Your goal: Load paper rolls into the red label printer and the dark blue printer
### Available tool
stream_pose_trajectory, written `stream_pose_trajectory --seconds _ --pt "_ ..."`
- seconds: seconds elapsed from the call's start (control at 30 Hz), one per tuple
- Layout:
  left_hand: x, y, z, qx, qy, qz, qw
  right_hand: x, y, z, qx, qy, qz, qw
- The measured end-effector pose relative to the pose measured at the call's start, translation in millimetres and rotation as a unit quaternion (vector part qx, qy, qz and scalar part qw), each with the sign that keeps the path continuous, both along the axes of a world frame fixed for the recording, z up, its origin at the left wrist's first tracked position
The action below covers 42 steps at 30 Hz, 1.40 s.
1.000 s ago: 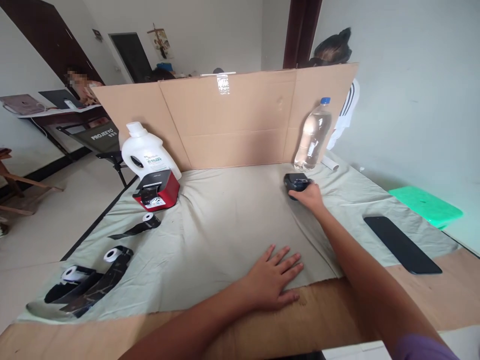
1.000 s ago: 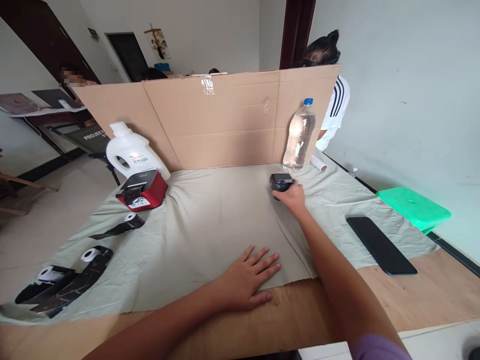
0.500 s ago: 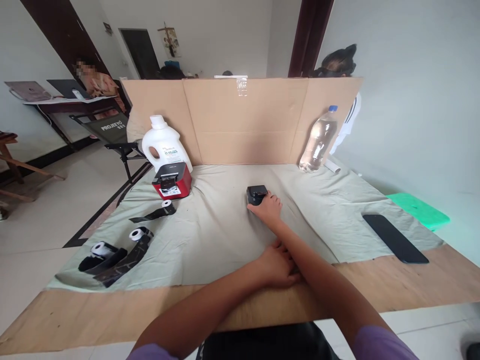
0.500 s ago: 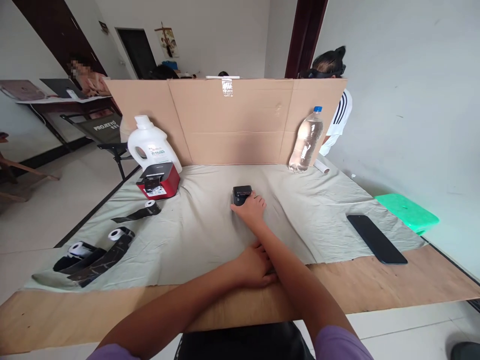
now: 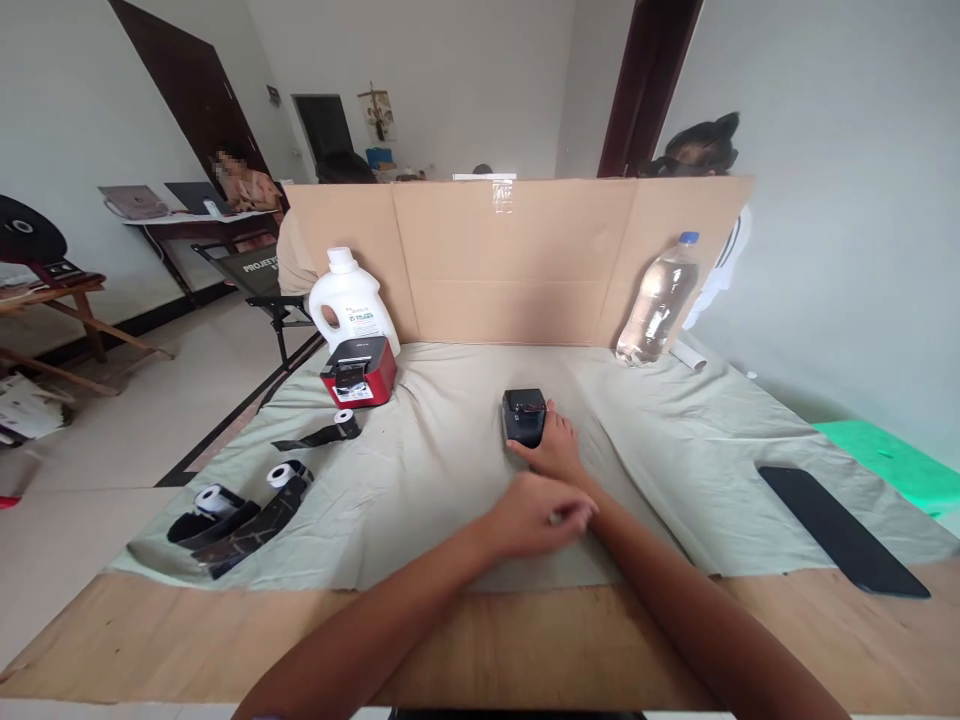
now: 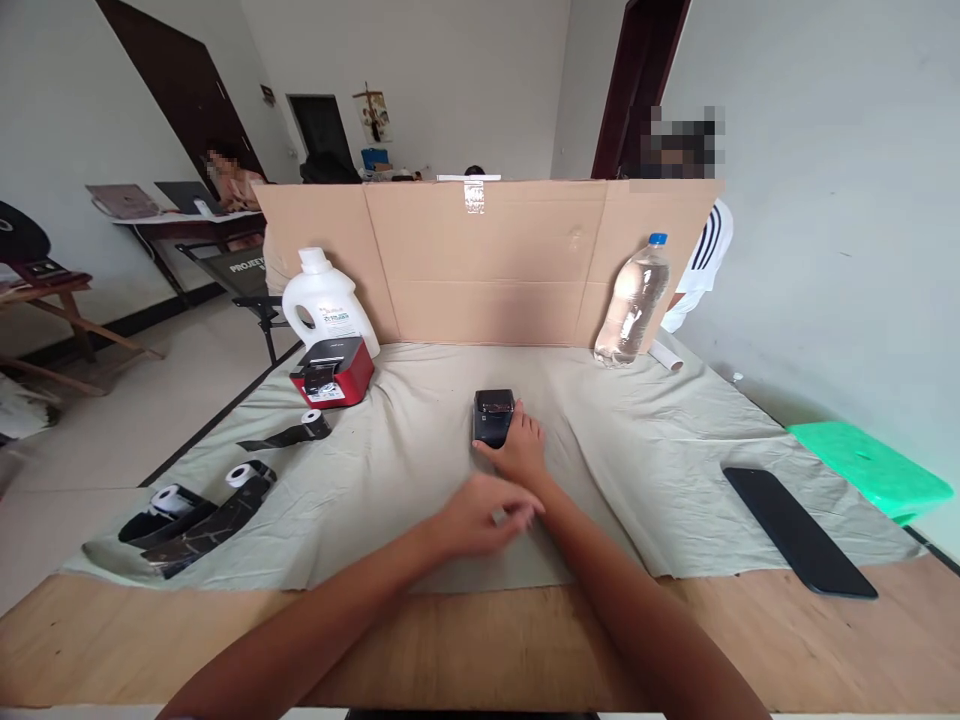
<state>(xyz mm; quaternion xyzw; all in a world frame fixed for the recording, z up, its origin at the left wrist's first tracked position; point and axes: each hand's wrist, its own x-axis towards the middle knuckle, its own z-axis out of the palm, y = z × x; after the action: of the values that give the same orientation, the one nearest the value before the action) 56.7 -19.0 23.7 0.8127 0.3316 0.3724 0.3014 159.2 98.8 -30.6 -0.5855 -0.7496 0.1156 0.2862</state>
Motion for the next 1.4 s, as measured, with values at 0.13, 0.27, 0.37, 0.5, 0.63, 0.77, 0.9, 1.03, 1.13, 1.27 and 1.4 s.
stream_pose_trajectory --seconds 0.13,0.27,0.37,0.5,0.63,0.77,0.9,1.03,1.13,1.27,1.4 --pt "-54 75 21.7 -0.150 -0.151 0.250 0.945 0 2 -5.5 -0.001 0.005 0.016 1.000" --pt "-92 140 12.3 -0.363 -0.165 0.314 0.861 -1 -1 -1.9 0.020 -0.019 0.011 1.000" --pt "-96 158 -2.4 -0.399 -0.154 0.282 0.859 -1 -3 -0.2 0.022 -0.026 0.009 0.999" --pt "-90 163 -16.1 -0.413 -0.144 0.268 0.858 -1 -2 -1.7 0.025 -0.022 0.008 0.999" --pt "-92 165 -21.1 -0.437 -0.135 0.247 0.854 -1 0 -3.8 0.021 -0.008 0.010 1.000" --pt "-92 163 -19.5 -0.444 -0.121 0.236 0.856 -2 1 -3.3 0.014 -0.002 0.009 1.000" --pt "-89 159 -15.6 -0.446 -0.097 0.253 0.853 -1 1 -1.9 0.012 -0.007 0.010 1.000" --pt "-87 157 -10.9 -0.454 -0.060 0.280 0.844 -1 1 -0.7 0.014 -0.007 0.010 1.000" --pt "-85 156 -8.7 -0.448 -0.046 0.296 0.842 -1 0 0.6 0.010 0.001 0.013 1.000" --pt "-83 155 -8.4 -0.446 -0.054 0.299 0.842 -1 -1 1.6 0.000 -0.001 0.010 1.000" --pt "-81 153 -7.3 -0.466 -0.079 0.287 0.833 0 -1 1.8 0.003 0.003 0.013 1.000"
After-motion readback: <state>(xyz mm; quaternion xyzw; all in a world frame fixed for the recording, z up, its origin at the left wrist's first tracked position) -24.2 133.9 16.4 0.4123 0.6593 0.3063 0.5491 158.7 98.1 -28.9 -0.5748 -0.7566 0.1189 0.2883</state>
